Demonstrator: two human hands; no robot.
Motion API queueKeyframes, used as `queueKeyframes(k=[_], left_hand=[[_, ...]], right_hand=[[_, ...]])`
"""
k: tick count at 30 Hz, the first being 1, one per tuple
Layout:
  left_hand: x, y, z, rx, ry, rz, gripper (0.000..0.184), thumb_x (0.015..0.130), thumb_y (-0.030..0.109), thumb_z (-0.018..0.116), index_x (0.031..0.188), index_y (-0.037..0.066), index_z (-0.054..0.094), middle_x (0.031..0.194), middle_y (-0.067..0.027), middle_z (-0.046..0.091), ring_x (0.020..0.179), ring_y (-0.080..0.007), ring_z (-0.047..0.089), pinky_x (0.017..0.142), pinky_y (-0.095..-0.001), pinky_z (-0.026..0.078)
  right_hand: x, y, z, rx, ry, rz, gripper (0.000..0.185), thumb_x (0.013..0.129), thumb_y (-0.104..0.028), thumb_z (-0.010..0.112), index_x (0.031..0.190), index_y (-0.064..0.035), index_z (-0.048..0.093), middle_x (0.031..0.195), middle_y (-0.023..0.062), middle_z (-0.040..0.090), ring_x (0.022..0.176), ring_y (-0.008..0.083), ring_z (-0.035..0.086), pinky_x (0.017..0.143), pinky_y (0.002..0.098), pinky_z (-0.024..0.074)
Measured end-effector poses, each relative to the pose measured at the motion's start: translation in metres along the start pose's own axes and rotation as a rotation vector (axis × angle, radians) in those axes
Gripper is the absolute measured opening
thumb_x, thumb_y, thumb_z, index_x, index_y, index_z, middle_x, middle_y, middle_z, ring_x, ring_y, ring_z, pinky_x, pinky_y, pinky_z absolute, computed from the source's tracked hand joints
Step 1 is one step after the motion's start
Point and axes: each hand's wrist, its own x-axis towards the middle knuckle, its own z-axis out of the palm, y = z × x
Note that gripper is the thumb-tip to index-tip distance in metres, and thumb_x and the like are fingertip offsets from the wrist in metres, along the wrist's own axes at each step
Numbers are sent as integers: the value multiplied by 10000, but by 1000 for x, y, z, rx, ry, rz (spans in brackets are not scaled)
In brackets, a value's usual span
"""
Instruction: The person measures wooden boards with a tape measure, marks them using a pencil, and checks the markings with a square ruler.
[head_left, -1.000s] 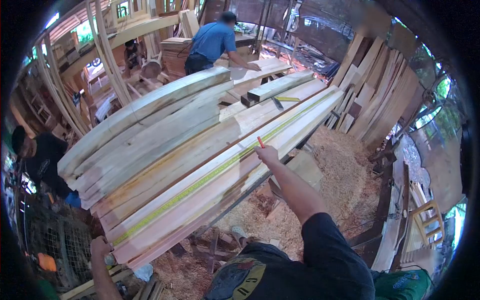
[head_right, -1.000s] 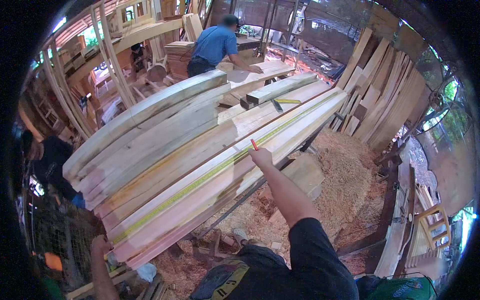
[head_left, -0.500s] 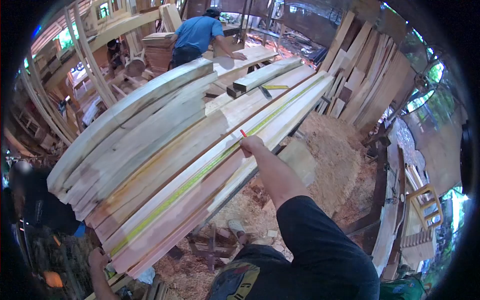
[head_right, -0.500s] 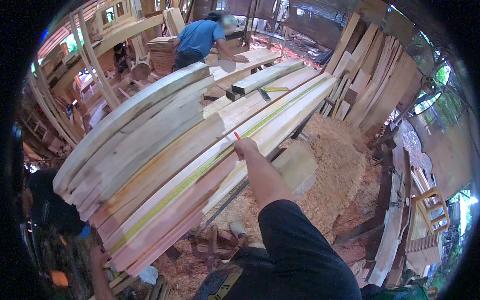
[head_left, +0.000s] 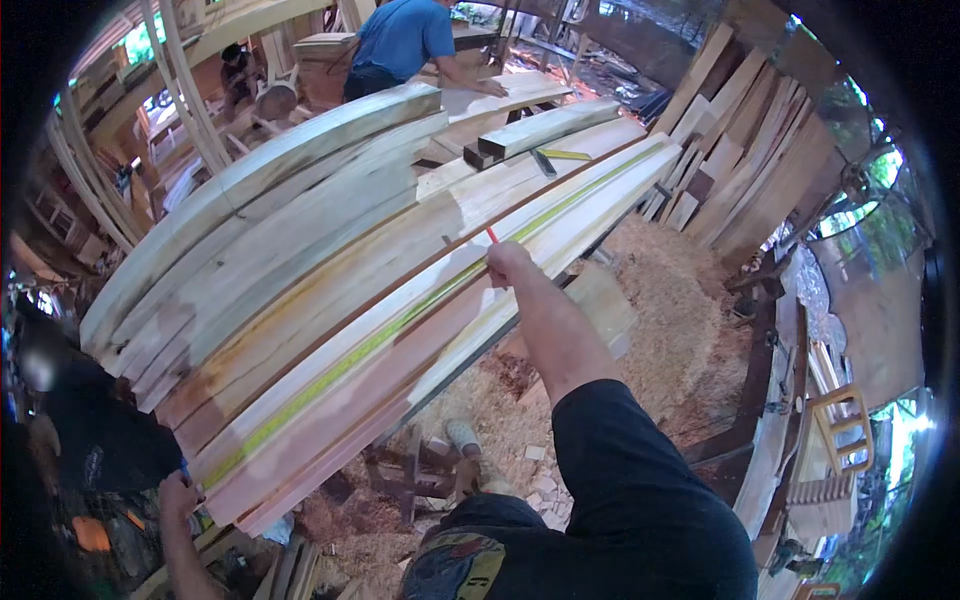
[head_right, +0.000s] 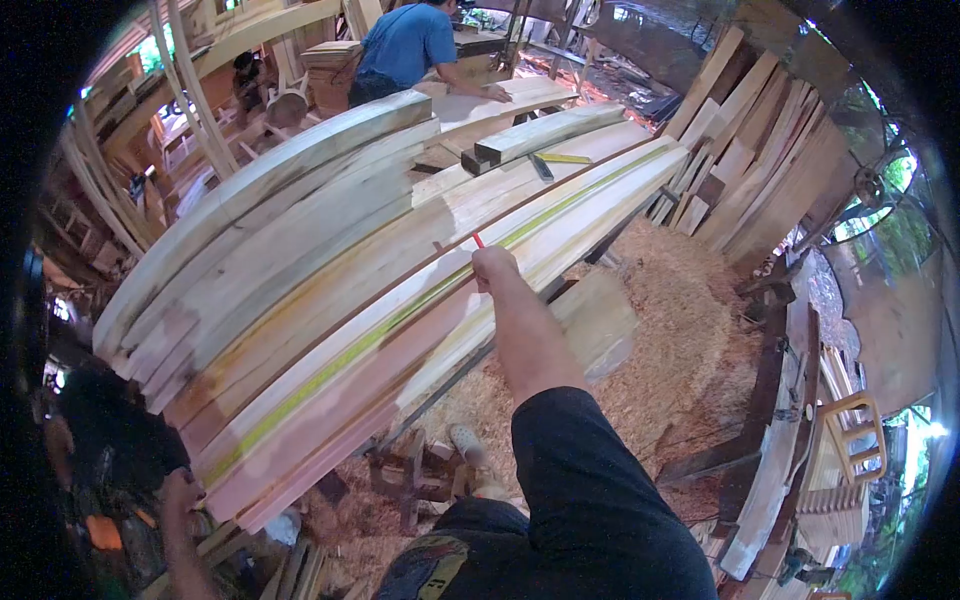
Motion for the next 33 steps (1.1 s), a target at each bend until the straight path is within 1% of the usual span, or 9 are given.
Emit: queueKeyframes(k=[4,8,12,15,18,19,21,31,33], left_hand=[[-8,5,-4,175,70,97,202,755,141,771,892,26,677,920,-197,732,896,-384,704,797,-462,553],[1,-6,5,114,53,50,252,762,196,821,889,29,681,916,-187,739,912,-364,713,810,-457,553],[-16,17,-10,83,23,15,279,780,235,837,892,28,686,917,-189,740,914,-341,720,822,-453,551],[-13,12,-6,94,33,23,281,779,233,837,899,27,689,923,-189,740,918,-339,721,828,-451,551],[-6,4,-1,123,39,34,276,768,221,833,905,27,691,939,-188,741,932,-346,718,836,-451,549],[-5,4,-1,137,41,40,275,764,217,831,907,27,692,945,-188,741,937,-349,717,839,-452,549],[-5,3,-1,147,40,52,273,757,210,825,917,30,696,959,-189,740,950,-355,713,845,-456,547],[-5,4,-4,158,44,88,268,762,242,811,905,44,699,917,-188,738,926,-357,716,859,-452,548],[-10,9,-10,162,14,94,310,768,279,794,935,30,712,950,-217,734,950,-378,714,863,-472,551]], right_hand=[[3,2,-2,-62,3,-37,214,844,-109,560,939,24,698,692,125,662,575,236,665,521,405,522],[32,17,2,124,-81,-28,163,857,-99,544,868,-4,676,643,111,627,520,235,630,476,405,496],[32,13,5,130,-46,24,120,866,-72,557,879,0,652,615,89,585,491,210,587,447,390,468],[28,11,2,84,-83,25,106,873,-52,562,892,11,645,604,80,561,487,199,575,450,387,473],[18,9,0,96,-52,1,110,882,-42,544,879,11,640,605,80,561,489,202,577,457,390,486],[14,7,1,121,-49,4,107,892,-42,548,816,-1,610,591,84,537,469,202,542,436,383,450],[9,5,2,171,-44,11,225,914,-44,556,690,-23,550,561,91,489,428,202,471,393,369,377],[16,8,1,168,-101,-5,215,897,-5,518,683,-20,501,556,93,456,417,192,448,397,374,398],[24,12,2,179,-107,-13,234,898,-5,506,666,-29,477,550,92,445,412,190,441,393,369,391]])
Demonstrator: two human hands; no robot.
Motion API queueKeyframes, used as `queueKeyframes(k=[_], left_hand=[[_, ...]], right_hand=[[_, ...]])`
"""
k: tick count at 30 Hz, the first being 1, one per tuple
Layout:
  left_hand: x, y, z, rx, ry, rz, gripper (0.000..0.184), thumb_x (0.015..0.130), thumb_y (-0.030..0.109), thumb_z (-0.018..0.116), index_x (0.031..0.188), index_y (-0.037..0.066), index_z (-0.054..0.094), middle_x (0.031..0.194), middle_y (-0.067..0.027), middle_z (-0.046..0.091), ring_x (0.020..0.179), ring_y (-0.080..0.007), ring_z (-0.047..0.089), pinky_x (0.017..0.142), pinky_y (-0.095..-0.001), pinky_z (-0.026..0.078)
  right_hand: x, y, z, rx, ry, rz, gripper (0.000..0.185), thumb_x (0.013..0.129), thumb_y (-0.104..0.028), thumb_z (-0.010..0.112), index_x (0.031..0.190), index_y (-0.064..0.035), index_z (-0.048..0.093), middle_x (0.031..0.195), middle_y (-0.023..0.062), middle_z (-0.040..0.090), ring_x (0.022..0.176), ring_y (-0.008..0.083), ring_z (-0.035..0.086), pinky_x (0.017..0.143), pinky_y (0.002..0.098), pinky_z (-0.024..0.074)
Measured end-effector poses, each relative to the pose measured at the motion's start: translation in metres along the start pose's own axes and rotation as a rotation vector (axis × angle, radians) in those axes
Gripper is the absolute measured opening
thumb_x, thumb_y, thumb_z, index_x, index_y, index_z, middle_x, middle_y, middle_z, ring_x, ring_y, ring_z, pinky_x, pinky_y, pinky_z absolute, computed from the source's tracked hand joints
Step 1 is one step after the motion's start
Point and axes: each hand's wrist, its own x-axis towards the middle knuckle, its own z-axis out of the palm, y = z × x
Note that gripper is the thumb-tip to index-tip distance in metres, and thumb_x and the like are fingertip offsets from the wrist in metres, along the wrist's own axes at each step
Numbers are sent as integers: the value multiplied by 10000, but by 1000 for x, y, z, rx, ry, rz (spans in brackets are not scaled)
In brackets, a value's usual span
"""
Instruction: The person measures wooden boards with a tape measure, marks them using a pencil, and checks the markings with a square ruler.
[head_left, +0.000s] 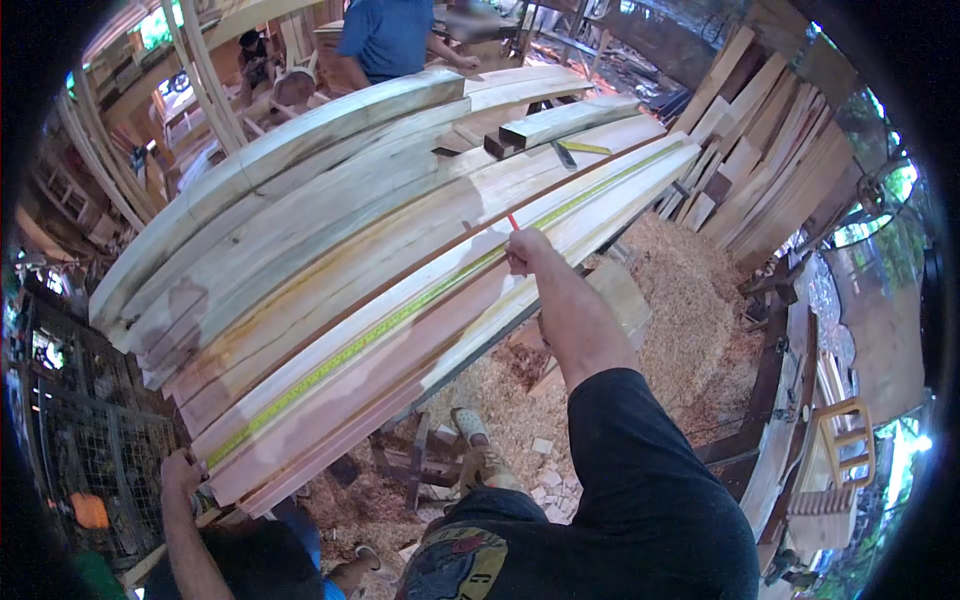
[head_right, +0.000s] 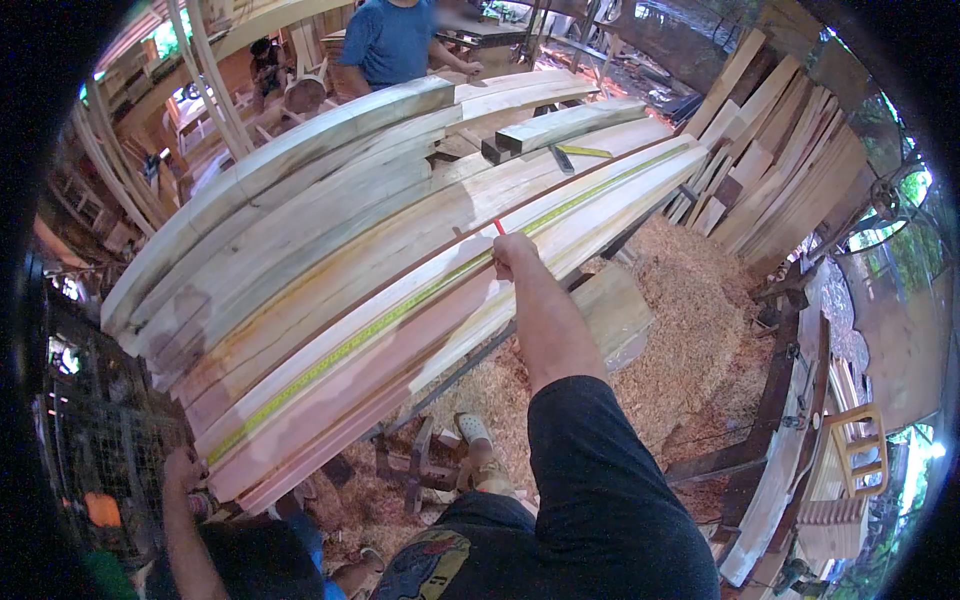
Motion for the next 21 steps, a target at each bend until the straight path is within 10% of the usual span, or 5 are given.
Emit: queueKeyframes(k=[21], left_hand=[[31,-35,42,-111,-86,-117,437,695,401,849,1004,101,773,1075,-188,746,1035,-342,715,932,-453,561]], right_hand=[[16,13,-13,-216,-157,-109,205,813,-112,606,629,-50,672,600,132,656,542,249,666,536,418,541]])
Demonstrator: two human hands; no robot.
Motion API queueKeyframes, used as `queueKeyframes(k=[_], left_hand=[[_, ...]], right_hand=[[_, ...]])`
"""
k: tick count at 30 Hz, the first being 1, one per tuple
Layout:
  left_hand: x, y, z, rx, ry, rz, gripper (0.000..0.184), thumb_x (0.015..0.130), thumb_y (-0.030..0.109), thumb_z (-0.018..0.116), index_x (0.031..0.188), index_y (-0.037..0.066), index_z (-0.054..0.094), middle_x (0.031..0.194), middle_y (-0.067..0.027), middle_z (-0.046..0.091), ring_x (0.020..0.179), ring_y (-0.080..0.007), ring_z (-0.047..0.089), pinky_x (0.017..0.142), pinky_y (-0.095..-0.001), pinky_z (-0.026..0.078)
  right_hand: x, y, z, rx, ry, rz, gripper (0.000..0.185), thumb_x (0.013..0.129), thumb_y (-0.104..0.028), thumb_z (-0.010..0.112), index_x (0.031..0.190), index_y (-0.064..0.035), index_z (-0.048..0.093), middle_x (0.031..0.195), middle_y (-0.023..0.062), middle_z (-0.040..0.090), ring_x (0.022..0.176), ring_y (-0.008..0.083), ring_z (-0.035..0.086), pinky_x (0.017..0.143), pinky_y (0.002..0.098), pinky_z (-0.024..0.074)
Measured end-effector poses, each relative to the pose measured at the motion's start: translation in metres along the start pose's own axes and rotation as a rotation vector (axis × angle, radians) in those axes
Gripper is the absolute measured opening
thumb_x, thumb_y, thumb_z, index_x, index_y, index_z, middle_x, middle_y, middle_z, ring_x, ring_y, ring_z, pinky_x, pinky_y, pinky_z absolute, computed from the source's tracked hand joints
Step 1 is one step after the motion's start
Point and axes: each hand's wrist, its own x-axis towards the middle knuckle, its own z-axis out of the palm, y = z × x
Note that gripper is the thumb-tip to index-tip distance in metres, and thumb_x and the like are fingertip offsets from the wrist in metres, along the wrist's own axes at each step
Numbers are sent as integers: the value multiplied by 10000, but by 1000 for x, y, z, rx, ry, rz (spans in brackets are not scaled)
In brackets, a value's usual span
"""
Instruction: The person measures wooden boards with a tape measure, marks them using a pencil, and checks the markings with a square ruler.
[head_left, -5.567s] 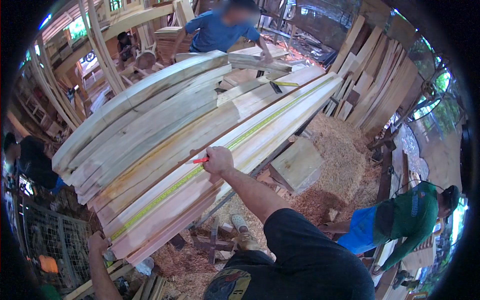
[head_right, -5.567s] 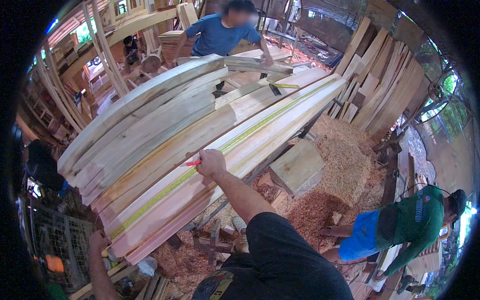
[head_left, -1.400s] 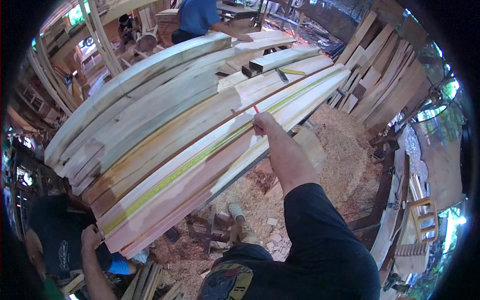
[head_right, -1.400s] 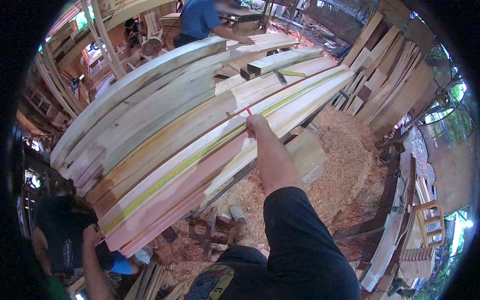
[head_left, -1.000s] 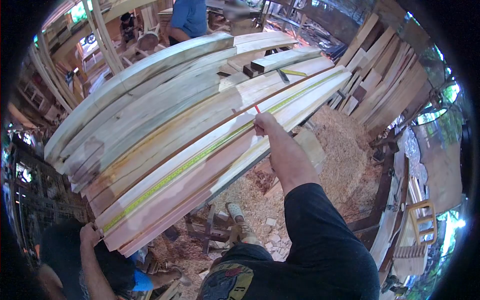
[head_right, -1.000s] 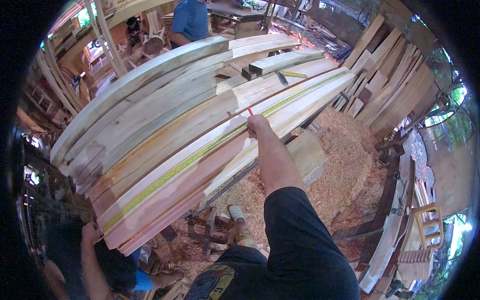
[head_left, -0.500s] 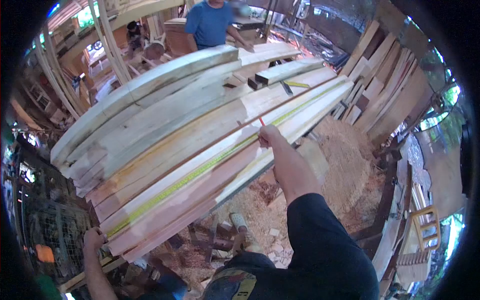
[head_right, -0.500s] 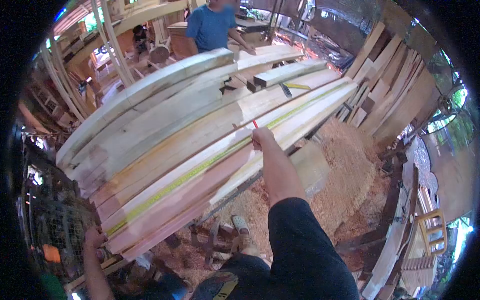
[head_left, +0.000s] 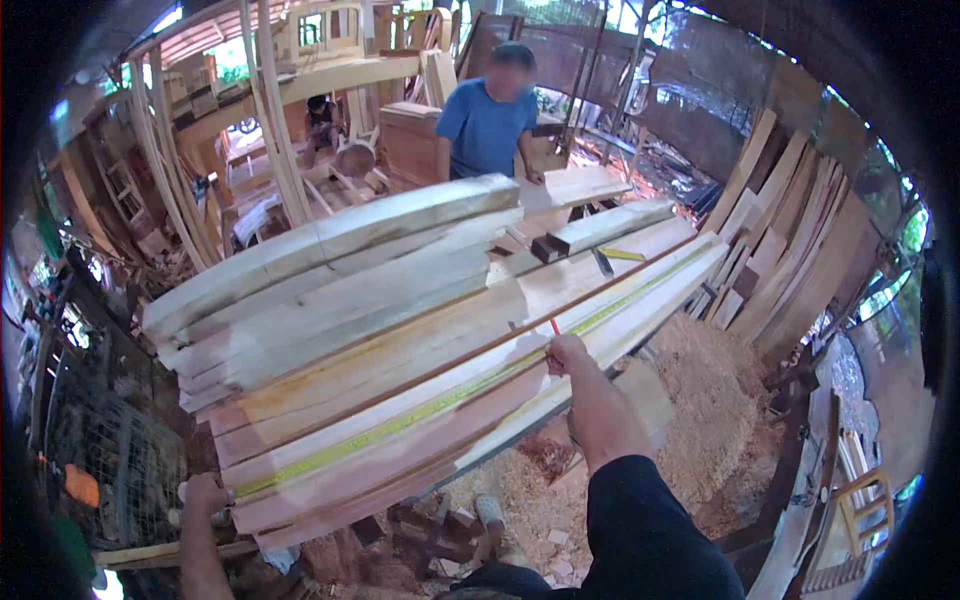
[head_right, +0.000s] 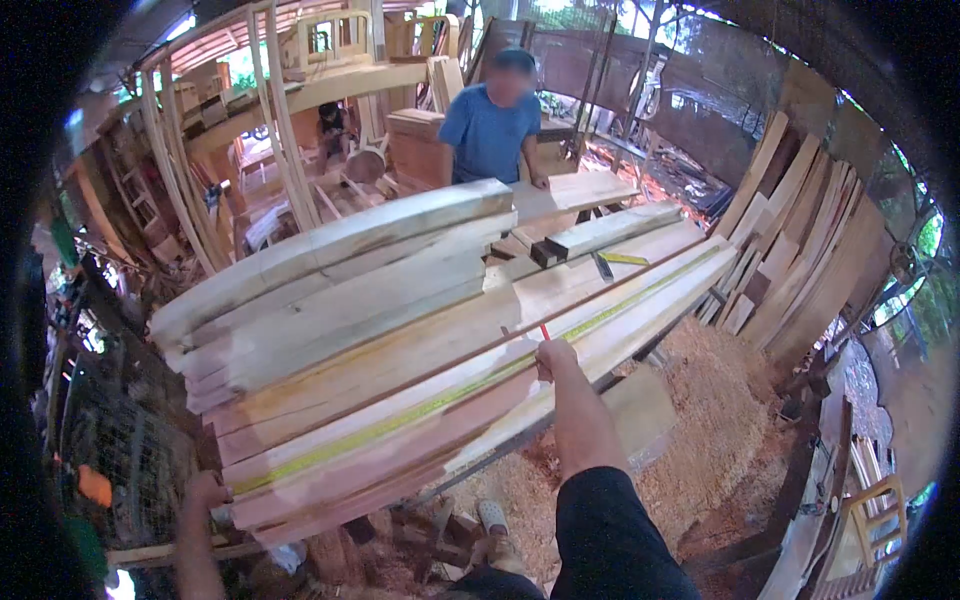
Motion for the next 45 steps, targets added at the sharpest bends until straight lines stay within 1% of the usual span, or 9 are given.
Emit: queueKeyframes(k=[6,13,16,20,23,27,32,35,45], left_hand=[[-17,7,-15,138,-60,20,476,711,447,837,1027,97,768,1080,-196,744,1040,-351,713,937,-447,559],[-26,24,-26,94,21,72,471,715,445,852,1000,81,763,1055,-188,749,1017,-343,719,930,-447,557],[-19,21,-22,132,-5,37,485,703,439,863,1010,79,755,1055,-177,751,1030,-337,715,938,-444,553],[-22,24,-21,124,29,41,455,712,409,863,1011,84,758,1054,-174,752,1037,-337,714,946,-443,551],[-25,26,-24,116,12,34,422,728,389,854,1005,86,758,1047,-175,752,1035,-339,713,945,-440,552],[-27,28,-25,108,2,13,400,741,379,843,994,83,755,1038,-172,752,1024,-341,714,938,-435,554],[-28,33,-28,118,0,-1,410,735,387,846,988,79,751,1032,-164,755,1015,-339,715,931,-436,556],[-21,26,-21,105,7,13,421,730,392,850,991,77,751,1027,-161,756,1015,-334,716,931,-437,557],[-18,24,-20,102,-24,-6,449,739,414,853,1021,80,749,1046,-147,756,1028,-320,715,937,-430,556]], right_hand=[[17,9,5,32,150,84,275,840,-113,561,595,-38,661,628,142,685,562,248,687,580,409,562],[1,-1,7,11,164,63,233,869,-180,592,757,-9,704,712,177,709,607,252,707,610,415,580],[-11,-5,7,-194,295,-50,209,859,-164,610,718,-26,681,691,159,697,593,247,704,593,412,580],[71,45,-2,-151,145,-68,206,858,-165,614,726,-30,697,695,149,703,596,241,709,582,406,580],[24,14,-1,17,124,89,192,842,-147,617,719,-34,710,681,142,707,600,237,716,578,387,583],[78,46,-6,-195,68,-79,203,839,-105,605,652,-38,647,624,129,662,563,238,693,536,394,567],[48,26,-5,152,40,110,226,844,-92,600,627,-33,623,578,116,613,504,236,633,477,422,518],[-5,-6,8,232,143,31,242,874,-10,518,645,-55,457,517,84,439,386,198,439,367,377,359],[-11,-9,5,223,90,45,232,893,24,531,671,-27,489,556,91,489,410,173,473,377,351,407]])
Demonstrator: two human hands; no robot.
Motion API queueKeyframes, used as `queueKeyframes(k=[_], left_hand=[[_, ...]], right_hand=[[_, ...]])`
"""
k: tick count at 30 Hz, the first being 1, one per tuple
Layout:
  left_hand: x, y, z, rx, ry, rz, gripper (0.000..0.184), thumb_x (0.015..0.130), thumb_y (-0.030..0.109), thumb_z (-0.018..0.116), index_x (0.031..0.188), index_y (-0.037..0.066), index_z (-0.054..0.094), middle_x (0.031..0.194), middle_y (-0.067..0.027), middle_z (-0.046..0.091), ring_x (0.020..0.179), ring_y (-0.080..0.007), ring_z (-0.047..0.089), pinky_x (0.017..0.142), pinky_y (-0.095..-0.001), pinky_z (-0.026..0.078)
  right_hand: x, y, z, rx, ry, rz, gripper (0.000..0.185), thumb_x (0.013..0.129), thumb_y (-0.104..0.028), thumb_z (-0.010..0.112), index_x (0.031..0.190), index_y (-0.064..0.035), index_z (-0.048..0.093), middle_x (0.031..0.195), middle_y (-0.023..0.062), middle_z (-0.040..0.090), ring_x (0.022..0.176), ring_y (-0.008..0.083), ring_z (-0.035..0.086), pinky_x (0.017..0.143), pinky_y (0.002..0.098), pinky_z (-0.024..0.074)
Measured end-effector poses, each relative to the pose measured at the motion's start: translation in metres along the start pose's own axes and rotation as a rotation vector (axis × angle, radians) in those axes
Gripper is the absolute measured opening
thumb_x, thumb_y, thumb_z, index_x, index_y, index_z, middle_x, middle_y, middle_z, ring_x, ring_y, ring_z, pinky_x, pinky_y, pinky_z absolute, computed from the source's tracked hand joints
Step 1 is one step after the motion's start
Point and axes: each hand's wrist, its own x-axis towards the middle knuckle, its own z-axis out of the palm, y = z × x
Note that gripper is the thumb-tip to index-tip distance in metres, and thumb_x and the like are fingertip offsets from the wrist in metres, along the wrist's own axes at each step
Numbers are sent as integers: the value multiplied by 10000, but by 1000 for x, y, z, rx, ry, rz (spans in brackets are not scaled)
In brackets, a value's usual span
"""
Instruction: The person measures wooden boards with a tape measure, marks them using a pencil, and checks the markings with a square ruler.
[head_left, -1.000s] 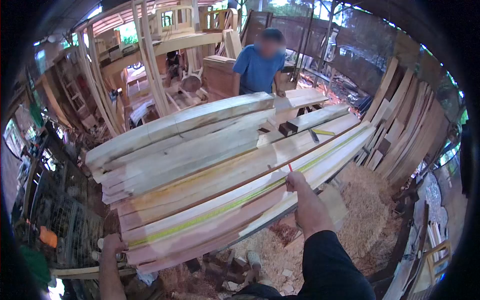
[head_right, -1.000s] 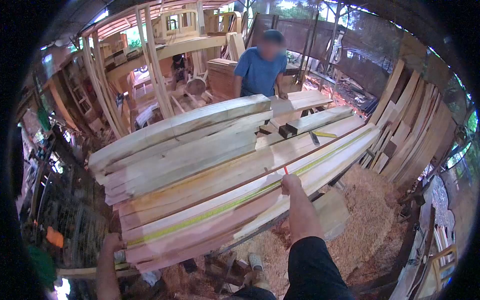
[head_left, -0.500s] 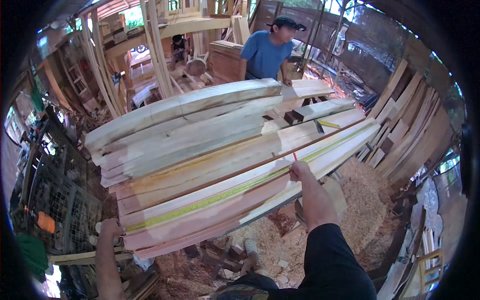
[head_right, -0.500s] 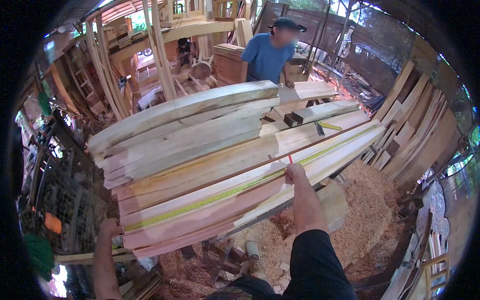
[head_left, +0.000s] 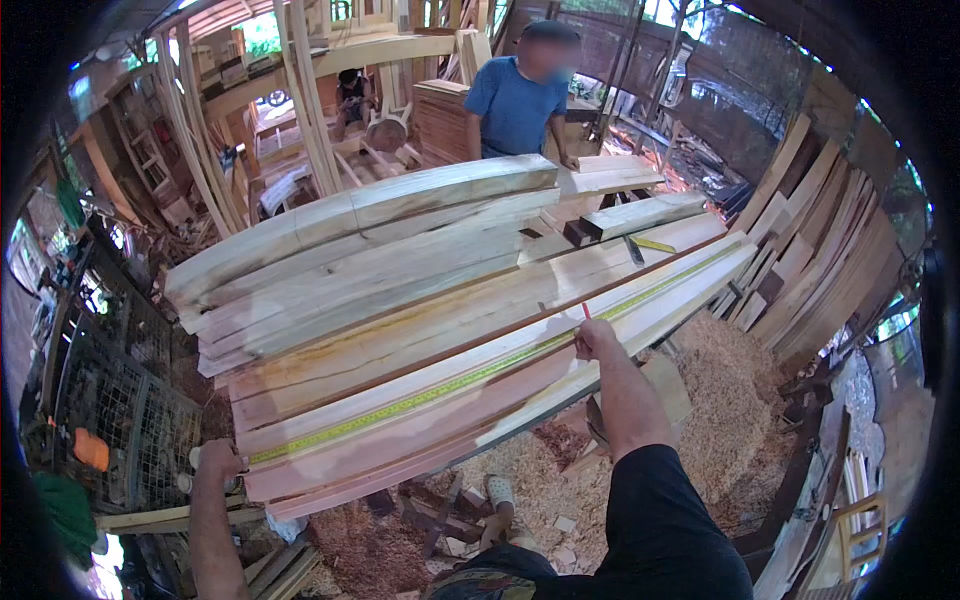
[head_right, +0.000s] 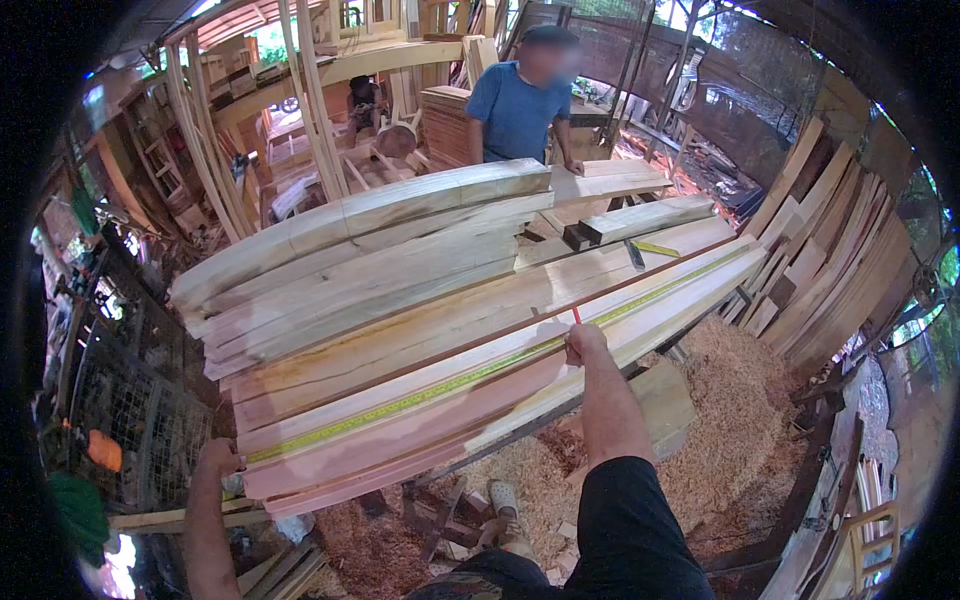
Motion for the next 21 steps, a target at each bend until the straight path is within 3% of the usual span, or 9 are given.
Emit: queueKeyframes(k=[5,8,11,14,17,21], left_hand=[[-7,4,-6,25,13,-2,450,738,427,849,1023,93,751,1056,-142,756,1043,-317,712,937,-429,556],[-7,2,-5,27,31,21,439,730,421,852,1011,98,751,1051,-146,756,1041,-319,712,935,-431,557],[-6,2,-5,39,15,15,437,721,408,855,1010,98,751,1049,-153,754,1043,-325,711,935,-434,557],[-2,-1,-3,37,6,27,436,714,404,849,1010,97,757,1046,-164,751,1027,-336,712,923,-445,559],[-7,0,-3,51,37,49,435,722,409,832,1014,95,763,1045,-170,748,1012,-345,713,914,-454,559],[5,-7,6,90,38,68,461,741,417,822,1045,78,750,1075,-168,746,1061,-341,702,950,-442,546]], right_hand=[[9,2,1,95,16,93,232,894,32,523,669,-16,492,557,95,482,413,181,480,376,350,405],[17,9,-3,19,13,43,281,874,-88,588,596,-42,586,555,105,577,443,210,556,426,424,428],[71,40,-13,-291,-26,-171,248,870,-103,593,639,-27,637,588,107,623,475,211,597,451,418,457],[40,22,-7,-54,16,18,245,869,-117,596,654,-19,660,606,102,646,497,212,619,474,409,475],[45,24,-6,-60,30,7,236,870,-101,584,651,-21,628,584,107,606,475,213,588,443,413,458],[11,6,0,167,38,110,219,873,-72,567,659,-28,574,562,102,535,452,204,535,404,425,431]])
